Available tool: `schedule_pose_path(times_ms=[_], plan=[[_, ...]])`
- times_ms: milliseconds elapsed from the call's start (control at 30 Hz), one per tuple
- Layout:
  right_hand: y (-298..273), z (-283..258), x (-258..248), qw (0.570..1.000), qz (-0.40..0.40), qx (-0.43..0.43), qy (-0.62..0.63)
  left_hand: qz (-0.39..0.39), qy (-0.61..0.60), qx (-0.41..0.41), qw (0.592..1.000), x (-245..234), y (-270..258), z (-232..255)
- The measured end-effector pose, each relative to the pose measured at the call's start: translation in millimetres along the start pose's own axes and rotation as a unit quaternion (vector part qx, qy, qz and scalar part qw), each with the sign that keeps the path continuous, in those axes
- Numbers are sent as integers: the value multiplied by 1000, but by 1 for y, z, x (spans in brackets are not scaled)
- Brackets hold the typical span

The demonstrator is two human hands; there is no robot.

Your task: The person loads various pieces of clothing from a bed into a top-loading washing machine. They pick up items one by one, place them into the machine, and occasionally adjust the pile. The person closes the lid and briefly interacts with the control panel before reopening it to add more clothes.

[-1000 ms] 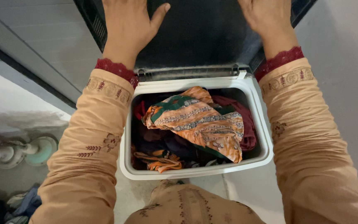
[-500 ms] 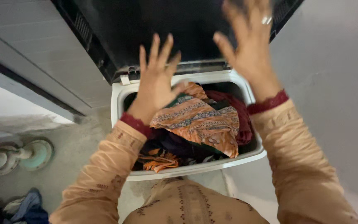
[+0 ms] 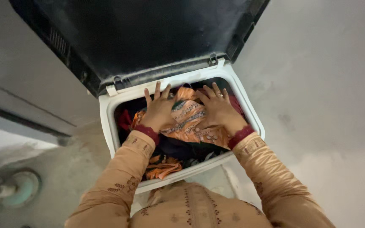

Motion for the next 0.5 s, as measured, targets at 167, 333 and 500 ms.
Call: schedule_pose_path(times_ms=[167,333,500], plan=[[12,-3,18,999,34,15,-2,105,-14,65,992,6,-1,1],[7,-6,39,977,203,-51,37,151,-68,134,977,-11,-23,-5],[-19,-12,16,946,311,-76,45,214,-102,177,955,-57,-50,-3]])
Point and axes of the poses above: each hand's wrist, its own y-axis towards the middle knuckle, its own x-axis out of the palm, z = x × y, the point moved 3 cm from there along y, towards the middle knuckle, and after that the axes turned 13 degrees about -z, right-handed, at the moved point
